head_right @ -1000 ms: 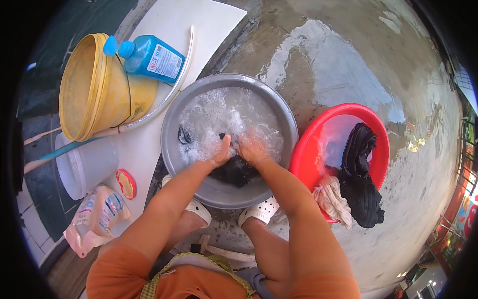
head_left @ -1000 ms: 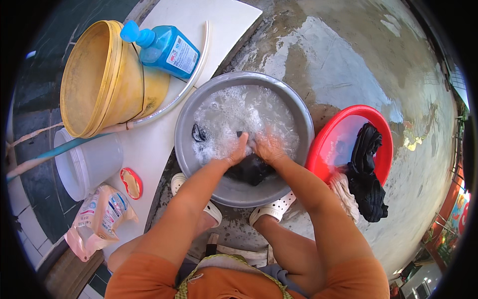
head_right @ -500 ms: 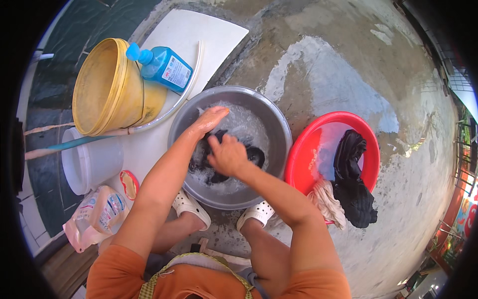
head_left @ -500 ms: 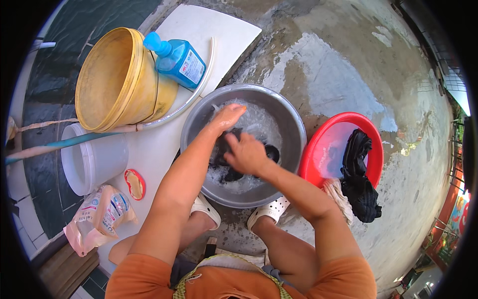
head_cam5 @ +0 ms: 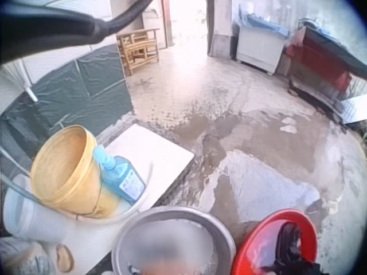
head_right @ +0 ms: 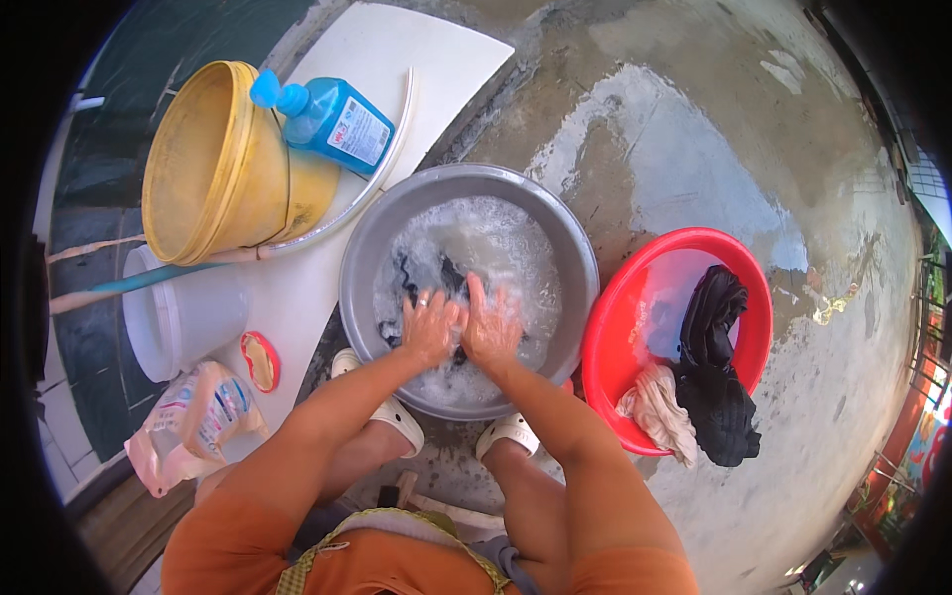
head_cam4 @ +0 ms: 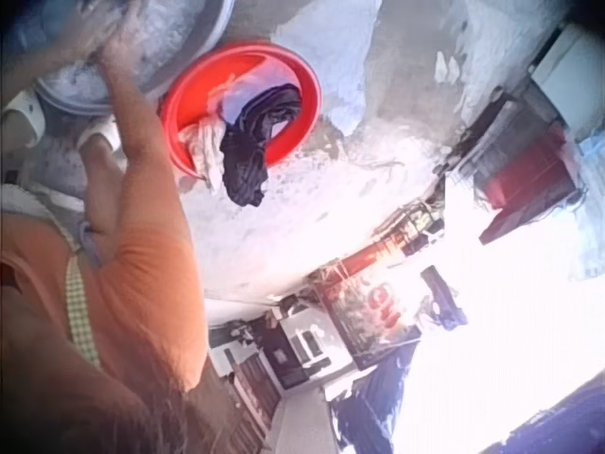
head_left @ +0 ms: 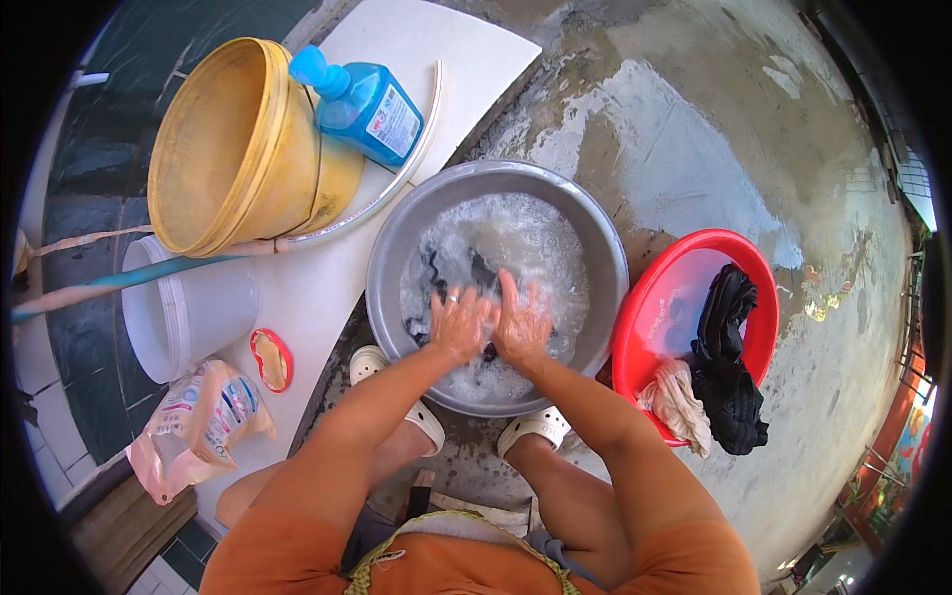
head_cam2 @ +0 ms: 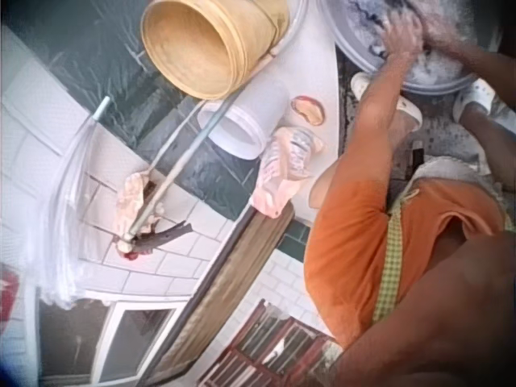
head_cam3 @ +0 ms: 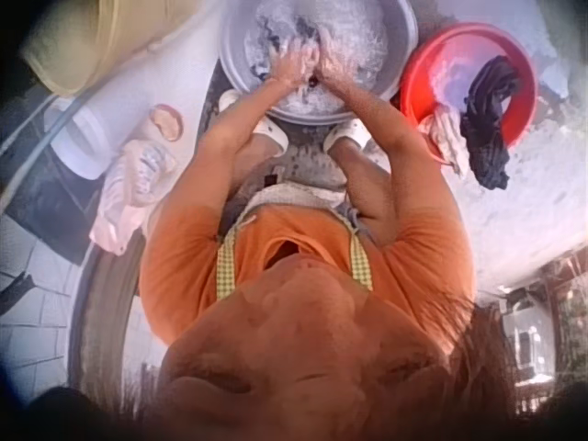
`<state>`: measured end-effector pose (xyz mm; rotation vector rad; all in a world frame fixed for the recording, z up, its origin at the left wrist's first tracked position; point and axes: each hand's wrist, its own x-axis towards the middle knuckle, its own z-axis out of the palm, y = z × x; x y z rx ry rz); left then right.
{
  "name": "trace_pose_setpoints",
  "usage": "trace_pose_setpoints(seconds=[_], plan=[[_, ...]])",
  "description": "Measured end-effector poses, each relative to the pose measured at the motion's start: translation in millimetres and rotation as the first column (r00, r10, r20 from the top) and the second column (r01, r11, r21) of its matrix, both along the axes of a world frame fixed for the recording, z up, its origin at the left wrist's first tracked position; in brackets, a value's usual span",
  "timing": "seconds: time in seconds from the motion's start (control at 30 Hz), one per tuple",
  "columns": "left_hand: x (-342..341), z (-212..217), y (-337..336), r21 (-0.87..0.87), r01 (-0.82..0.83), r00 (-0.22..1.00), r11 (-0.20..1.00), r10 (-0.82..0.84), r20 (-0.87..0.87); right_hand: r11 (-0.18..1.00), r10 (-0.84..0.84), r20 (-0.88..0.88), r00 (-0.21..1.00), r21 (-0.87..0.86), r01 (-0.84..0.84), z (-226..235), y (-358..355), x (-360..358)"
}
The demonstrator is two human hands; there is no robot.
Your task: The person washes black garments by hand in a basin of soapy water, scrubbing the fabric against itself, rinsing it, and transferring it to a red bucket before adding fresh water from a hose.
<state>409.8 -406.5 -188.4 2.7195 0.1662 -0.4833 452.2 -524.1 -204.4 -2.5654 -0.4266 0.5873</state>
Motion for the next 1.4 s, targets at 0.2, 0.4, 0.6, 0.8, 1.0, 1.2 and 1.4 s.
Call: trace_pose_setpoints(seconds=[0.2,0.4,0.6,0.8,1.0,1.2,1.4], plan=[[51.3,-24.0,13.5,-0.111,-0.189,0.964,0.976,0.163,-0.212,0.992,-0.015,-0.36,0.933,-0.122,-0.031,-32.8,16.2,69.1],[110.1,-18.7,45.8,-0.369,-0.323,0.865,0.872,0.113,-0.49,0.908,0.351,-0.188,0.918,-0.174,-0.382,-65.0,1.3,125.7],[95.4,-35.3,67.8,-0.654,-0.466,0.865,0.595,0.461,-0.197,0.849,0.498,0.061,0.865,0.17,-0.501,109.1,37.6,56.1],[48.5,61.8,19.8,-0.274,0.023,0.985,0.962,-0.069,-0.16,0.985,0.05,0.052,0.997,0.162,-0.058,42.9,-33.6,44.7],[-16.4,7.8,-4.2,-0.097,0.054,0.938,0.994,-0.018,0.346,0.967,0.165,0.138,0.977,0.174,-0.188,15.5,-10.3,7.8],[69.8,0.8,15.2,-0.205,-0.261,0.894,0.943,0.156,-0.42,0.991,0.095,-0.208,0.974,-0.071,-0.111,-8.5,16.5,69.1],[113.2,-18.5,17.7,-0.194,-0.47,0.815,0.861,0.339,-0.47,0.995,0.073,-0.165,0.983,0.085,-0.06,-74.3,13.1,96.1]])
